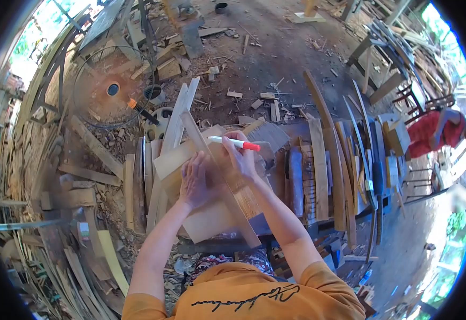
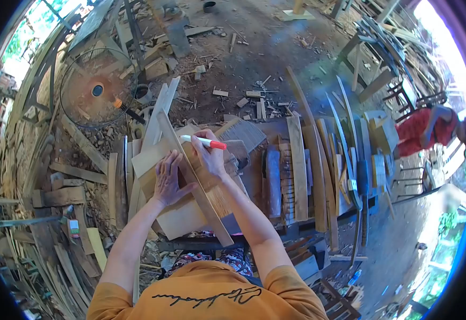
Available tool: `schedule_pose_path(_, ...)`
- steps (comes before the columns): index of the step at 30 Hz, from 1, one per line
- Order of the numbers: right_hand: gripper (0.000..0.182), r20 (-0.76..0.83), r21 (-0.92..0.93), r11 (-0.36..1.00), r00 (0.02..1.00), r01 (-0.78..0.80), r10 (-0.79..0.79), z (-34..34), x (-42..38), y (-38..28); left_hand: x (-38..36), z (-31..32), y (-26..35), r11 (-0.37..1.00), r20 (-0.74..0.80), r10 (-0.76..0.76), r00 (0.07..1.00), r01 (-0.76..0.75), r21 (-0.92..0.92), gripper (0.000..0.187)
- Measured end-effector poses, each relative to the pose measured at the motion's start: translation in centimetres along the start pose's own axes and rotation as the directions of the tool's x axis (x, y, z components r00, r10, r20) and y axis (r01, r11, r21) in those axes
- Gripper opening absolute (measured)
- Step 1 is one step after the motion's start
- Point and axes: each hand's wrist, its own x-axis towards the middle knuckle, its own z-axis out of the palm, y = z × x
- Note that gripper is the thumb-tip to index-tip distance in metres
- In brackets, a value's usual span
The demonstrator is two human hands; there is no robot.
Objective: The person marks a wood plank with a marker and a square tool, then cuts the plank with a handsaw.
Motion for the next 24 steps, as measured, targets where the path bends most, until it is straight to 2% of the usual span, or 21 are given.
schedule_pose_path(5,0.018,-0.048,-0.047,0.997,0.997,0.055,-0.057,1.9,1.6,1.8,0.1,-0.3,-0.1,0.998,0.013,-0.025,1.000,0.026,-0.050,0.100)
schedule_pose_path(8,0.017,-0.077,-0.142,0.987,0.994,0.072,-0.083,2.1,1.4,2.9,0.3,-0.6,0.0,0.998,0.013,-0.029,0.999,0.030,-0.062,0.099)
schedule_pose_path(10,0.016,-0.090,-0.239,0.955,0.975,0.179,-0.205,2.3,1.1,2.7,0.2,-0.7,-0.1,0.997,0.017,-0.033,0.999,0.034,-0.067,0.099)
schedule_pose_path(14,0.015,-0.113,-0.265,0.951,0.975,0.156,-0.192,3.0,0.4,1.8,0.5,-1.1,0.0,0.995,0.019,-0.032,0.999,0.034,-0.093,0.099)
schedule_pose_path(16,0.017,-0.085,-0.387,0.885,0.947,0.257,-0.311,3.1,0.4,2.4,0.4,-1.2,-0.1,0.994,0.028,-0.037,0.999,0.039,-0.097,0.099)
schedule_pose_path(24,0.017,-0.061,-0.405,0.896,0.972,0.183,-0.226,3.1,0.8,2.0,0.5,-1.3,-0.2,0.993,0.057,-0.045,0.997,0.051,-0.105,0.098)
